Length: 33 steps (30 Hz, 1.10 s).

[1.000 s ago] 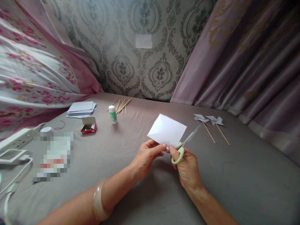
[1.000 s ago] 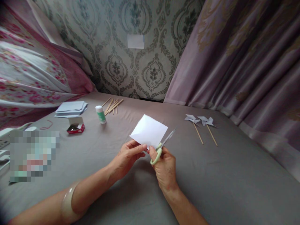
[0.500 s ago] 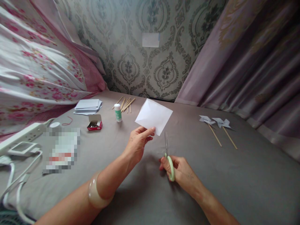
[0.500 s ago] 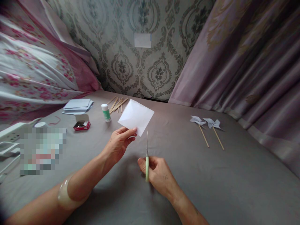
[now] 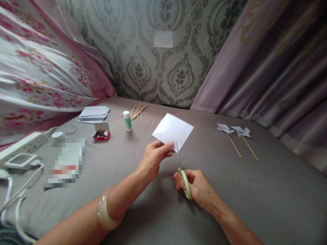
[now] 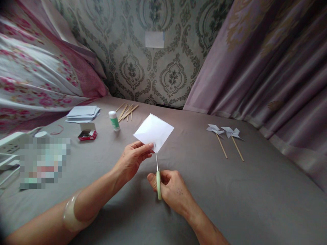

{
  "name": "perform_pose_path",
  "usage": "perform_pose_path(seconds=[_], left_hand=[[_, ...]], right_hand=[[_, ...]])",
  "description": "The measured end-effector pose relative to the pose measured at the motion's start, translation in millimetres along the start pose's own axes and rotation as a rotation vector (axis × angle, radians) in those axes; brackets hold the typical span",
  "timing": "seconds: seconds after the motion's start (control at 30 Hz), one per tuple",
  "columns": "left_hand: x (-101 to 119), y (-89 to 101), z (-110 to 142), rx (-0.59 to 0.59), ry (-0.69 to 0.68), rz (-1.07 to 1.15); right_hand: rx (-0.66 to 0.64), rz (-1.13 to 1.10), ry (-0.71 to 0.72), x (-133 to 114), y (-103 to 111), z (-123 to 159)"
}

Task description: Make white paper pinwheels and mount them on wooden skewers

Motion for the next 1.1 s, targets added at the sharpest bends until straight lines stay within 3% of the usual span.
perform_pose_path(seconds=[1.1], left_hand=[[-6,-0.3,-1,0.026,-0.022,0.067]], right_hand=[[0.062,-0.024,-0.074,14,1,-4]])
Point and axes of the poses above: each hand's wrist, its own z-axis away from the middle knuckle, its own y-axis out of the back of the hand, x = y × z, the point moved 1 cm from there along -z, towards the middle knuckle, and after that the axes turned 9 degrees about z, right-handed, at the moved point
